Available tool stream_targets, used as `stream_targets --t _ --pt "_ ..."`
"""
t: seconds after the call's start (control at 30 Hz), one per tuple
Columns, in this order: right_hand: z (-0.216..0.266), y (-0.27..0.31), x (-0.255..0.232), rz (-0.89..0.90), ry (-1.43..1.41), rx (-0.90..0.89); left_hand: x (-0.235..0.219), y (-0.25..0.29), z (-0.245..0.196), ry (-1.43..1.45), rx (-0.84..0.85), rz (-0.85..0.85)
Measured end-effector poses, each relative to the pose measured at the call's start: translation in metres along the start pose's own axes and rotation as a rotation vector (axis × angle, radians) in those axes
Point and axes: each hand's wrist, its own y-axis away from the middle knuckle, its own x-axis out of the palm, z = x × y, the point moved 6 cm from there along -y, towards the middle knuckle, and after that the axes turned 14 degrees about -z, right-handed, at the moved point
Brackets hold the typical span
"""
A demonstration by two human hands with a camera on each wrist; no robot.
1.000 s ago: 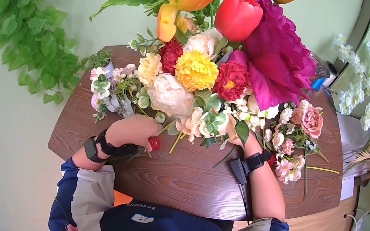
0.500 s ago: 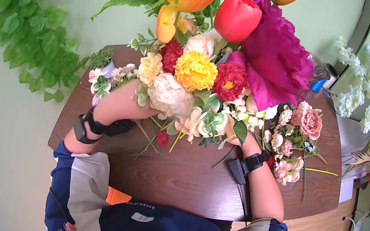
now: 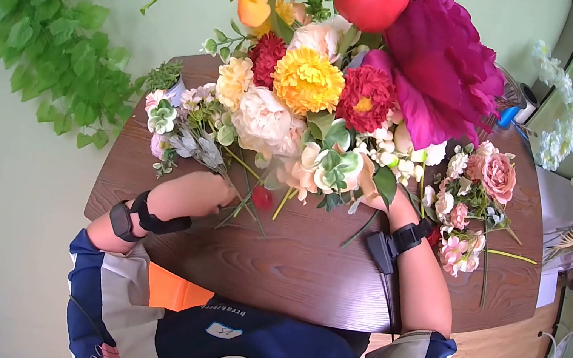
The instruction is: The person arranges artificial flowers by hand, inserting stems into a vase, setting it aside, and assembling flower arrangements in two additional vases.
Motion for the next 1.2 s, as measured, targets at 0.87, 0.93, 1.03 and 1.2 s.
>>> stream_targets --t 0.87,0.93,1.03,1.2 --pt "-0.042 0.010 0.001 0.328 0.075 0.507 -0.016 0.003 0.048 0.405 -0.248 0.052" --pt "-0.055 0.013 0.000 0.313 0.099 0.428 -0.019 0.010 0.061 0.375 -0.202 -0.099" --pt "-0.038 0.008 0.003 0.328 0.161 0.499 -0.037 0.014 0.059 0.086 -0.144 -0.388" --pt "-0.043 0.010 0.003 0.314 0.040 0.475 -0.071 0.013 0.040 -0.077 -0.126 -0.674"
